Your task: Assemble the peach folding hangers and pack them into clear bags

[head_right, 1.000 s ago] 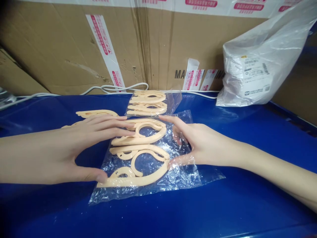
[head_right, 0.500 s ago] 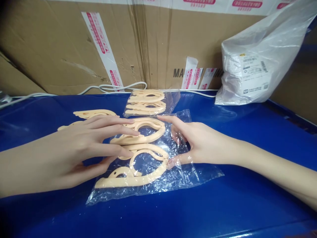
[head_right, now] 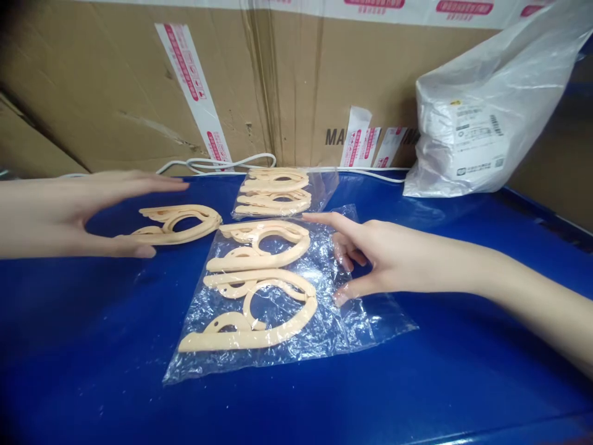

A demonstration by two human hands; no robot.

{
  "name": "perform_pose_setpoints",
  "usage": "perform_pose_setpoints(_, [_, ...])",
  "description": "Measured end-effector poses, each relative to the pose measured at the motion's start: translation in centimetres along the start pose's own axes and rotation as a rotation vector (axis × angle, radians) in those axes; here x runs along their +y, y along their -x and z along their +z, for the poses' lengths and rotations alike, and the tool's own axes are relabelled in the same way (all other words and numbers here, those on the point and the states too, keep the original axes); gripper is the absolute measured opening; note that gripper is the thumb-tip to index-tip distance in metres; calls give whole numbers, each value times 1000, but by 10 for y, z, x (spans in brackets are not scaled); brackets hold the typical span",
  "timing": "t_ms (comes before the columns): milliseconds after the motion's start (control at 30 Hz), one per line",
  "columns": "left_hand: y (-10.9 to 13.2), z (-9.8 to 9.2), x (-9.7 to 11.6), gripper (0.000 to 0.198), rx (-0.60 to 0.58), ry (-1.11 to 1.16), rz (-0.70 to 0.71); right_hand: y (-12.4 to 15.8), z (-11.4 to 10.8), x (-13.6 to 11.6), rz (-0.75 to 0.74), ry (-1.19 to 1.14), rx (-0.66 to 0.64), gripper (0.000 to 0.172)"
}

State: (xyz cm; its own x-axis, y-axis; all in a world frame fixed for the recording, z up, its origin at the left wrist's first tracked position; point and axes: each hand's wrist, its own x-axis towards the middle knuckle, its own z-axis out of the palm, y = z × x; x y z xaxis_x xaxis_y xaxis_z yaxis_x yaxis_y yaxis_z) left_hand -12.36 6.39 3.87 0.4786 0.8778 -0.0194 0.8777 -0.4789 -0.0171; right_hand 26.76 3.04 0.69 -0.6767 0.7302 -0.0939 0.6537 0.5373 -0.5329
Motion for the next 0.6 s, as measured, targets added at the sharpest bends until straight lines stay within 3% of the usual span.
perform_pose_setpoints(100, [-2, -1, -18, 92, -166, 14, -210, 1, -3, 1, 10, -2, -69, 93])
perform_pose_setpoints(300, [-8, 1, -23, 73, -199, 50, -136, 1, -4, 3, -9, -7, -38, 87])
perform_pose_setpoints(433, [-10, 2, -20, 60, -202, 67, -84, 0, -9, 5, -60, 133, 144, 69])
perform_pose_setpoints(600, [-8, 0, -11, 56, -162, 62, -135, 0, -17, 4, -45, 294, 420, 52])
